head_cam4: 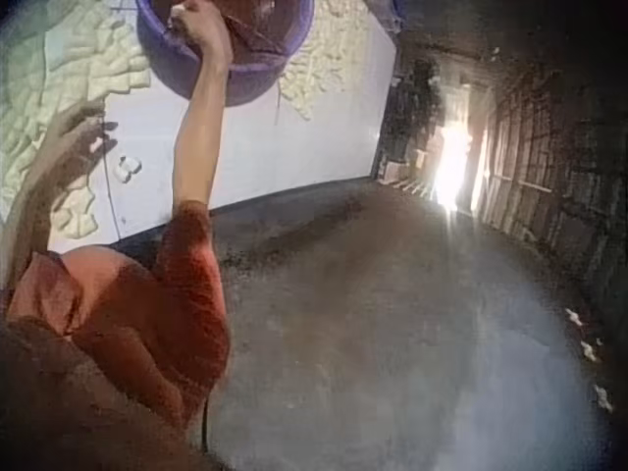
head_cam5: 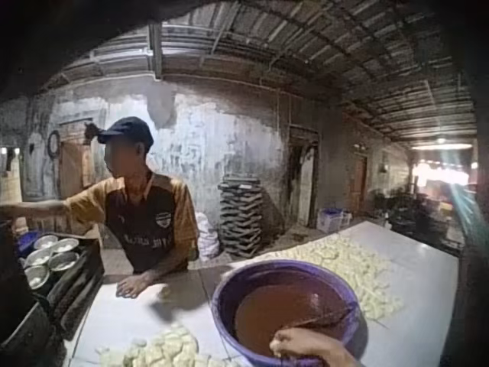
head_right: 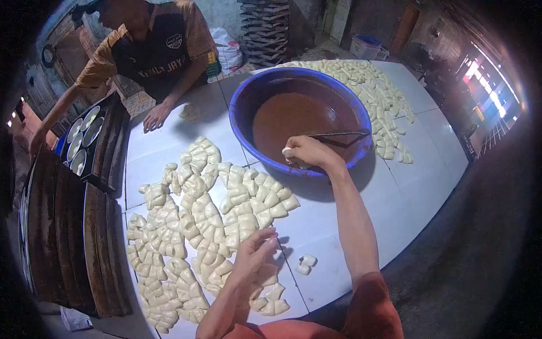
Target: The person fills pieces of dough with a dark filling from a bowl using a spoon and then places the filled dough into round baking tins on a stack of trays.
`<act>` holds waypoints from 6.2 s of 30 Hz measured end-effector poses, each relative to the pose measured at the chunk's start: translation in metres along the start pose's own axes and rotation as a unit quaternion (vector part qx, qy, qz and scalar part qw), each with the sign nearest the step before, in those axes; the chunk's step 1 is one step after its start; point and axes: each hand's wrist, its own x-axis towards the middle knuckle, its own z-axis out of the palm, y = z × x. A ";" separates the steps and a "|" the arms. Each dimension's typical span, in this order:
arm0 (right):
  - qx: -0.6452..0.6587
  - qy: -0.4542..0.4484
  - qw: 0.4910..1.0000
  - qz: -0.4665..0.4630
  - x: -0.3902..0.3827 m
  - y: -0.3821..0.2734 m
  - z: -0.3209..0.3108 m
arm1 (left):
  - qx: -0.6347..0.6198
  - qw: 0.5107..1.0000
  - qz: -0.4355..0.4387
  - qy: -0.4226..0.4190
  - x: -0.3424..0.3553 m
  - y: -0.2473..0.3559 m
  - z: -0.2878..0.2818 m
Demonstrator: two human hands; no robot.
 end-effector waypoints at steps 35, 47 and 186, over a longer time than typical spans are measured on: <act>0.224 0.376 0.879 -0.190 -0.145 -0.006 0.181 | -0.099 0.978 0.169 0.070 0.021 0.025 0.026; 0.311 0.268 0.868 -0.278 -0.163 0.012 0.175 | -0.076 0.996 0.045 -0.007 0.008 0.054 0.016; 0.114 0.375 0.905 -0.168 -0.165 -0.008 0.192 | -0.120 0.978 0.100 0.139 0.012 0.002 0.034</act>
